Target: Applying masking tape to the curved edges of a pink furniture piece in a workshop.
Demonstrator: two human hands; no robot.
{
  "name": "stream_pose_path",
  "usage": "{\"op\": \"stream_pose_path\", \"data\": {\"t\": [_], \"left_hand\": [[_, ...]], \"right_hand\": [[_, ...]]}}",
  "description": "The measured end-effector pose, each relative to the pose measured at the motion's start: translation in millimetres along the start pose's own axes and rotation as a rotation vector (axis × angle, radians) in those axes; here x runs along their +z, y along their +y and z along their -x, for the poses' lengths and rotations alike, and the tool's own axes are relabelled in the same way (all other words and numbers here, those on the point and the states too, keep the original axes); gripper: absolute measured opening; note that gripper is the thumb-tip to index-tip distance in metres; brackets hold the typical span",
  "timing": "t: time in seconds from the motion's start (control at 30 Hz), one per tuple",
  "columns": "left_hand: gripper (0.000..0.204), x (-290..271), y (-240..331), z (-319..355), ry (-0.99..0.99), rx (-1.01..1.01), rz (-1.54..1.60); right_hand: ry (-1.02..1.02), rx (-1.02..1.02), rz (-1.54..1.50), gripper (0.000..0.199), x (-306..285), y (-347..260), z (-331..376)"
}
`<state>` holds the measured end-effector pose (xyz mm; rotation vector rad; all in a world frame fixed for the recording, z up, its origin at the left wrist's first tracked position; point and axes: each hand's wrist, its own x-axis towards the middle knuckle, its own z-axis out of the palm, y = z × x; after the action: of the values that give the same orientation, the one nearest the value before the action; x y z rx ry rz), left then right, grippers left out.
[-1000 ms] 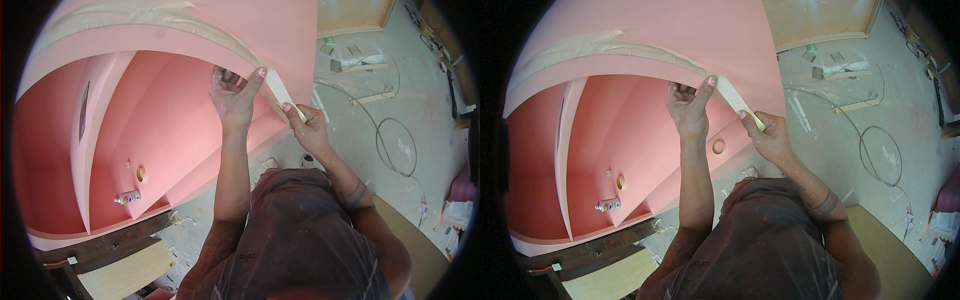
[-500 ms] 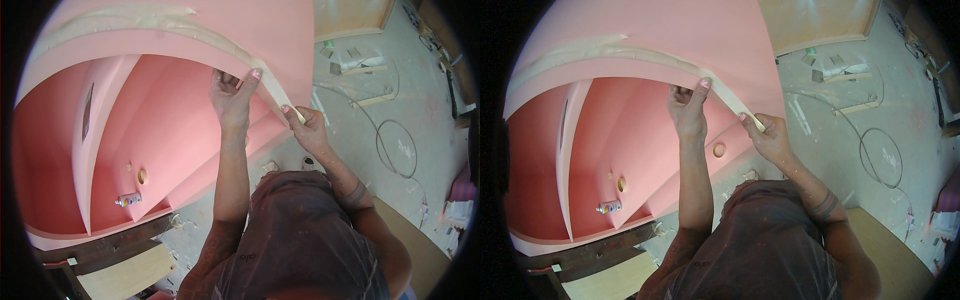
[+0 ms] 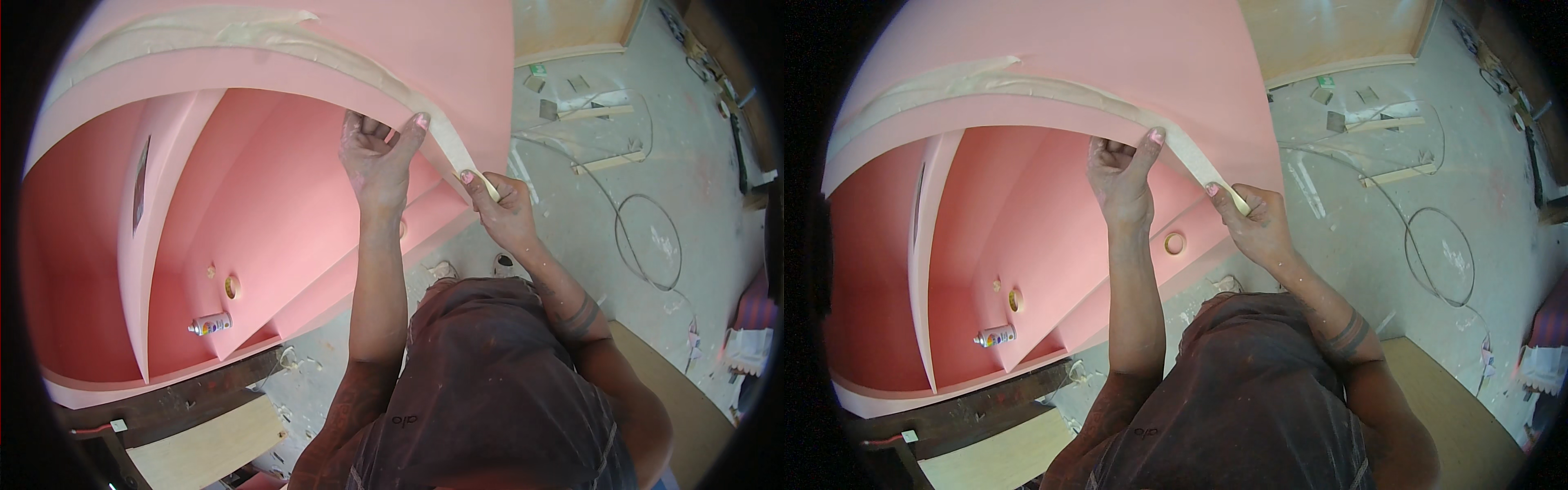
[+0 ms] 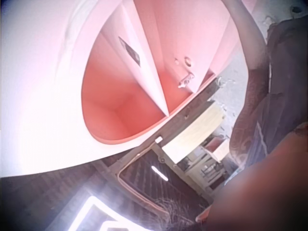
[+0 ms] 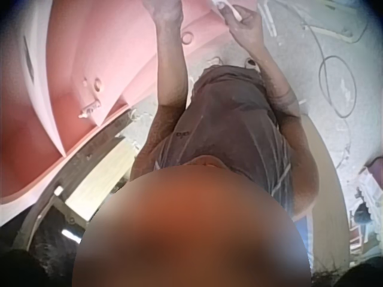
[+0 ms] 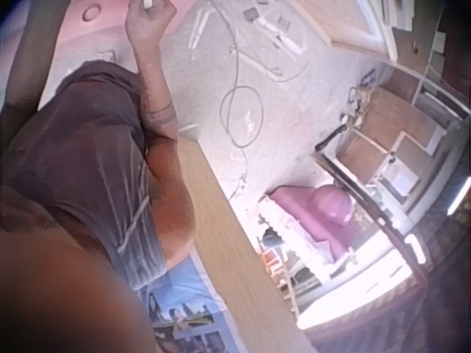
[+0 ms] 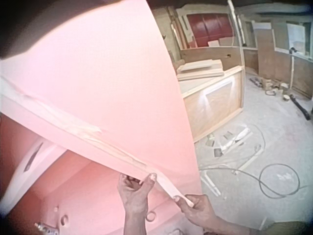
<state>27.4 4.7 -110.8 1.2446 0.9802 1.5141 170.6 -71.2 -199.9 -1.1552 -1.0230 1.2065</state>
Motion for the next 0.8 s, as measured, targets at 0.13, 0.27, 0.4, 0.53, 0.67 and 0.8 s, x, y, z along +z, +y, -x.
{"op": "stream_pose_path", "data": {"t": [0.13,0.27,0.4,0.53,0.67,0.8], "left_hand": [[0.065,2.1,2.1,0.7,0.014,-0.022,-0.001],[0.066,1.2,0.6,0.8,0.011,-0.017,0.007],[0.066,0.2,-1.5,0.8,0.028,-0.011,0.008],[0.052,3.3,-0.1,2.2,0.044,0.012,0.016],[0.049,3.2,0.3,2.9,0.043,0.019,0.011],[0.047,3.3,0.0,2.8,0.046,0.015,0.009]], "right_hand": [[0.000,-0.024,-0.008,0.050,-0.2,1.2,-0.4],[-0.001,0.007,0.006,0.051,0.6,-1.4,1.6],[-0.003,0.015,-0.024,0.051,1.4,-3.6,2.8],[-0.007,-0.008,-0.012,0.051,0.7,-3.1,2.9],[-0.011,0.010,0.011,0.049,-0.5,0.9,3.2],[-0.034,0.017,0.008,0.047,-2.4,1.9,3.2]]}}
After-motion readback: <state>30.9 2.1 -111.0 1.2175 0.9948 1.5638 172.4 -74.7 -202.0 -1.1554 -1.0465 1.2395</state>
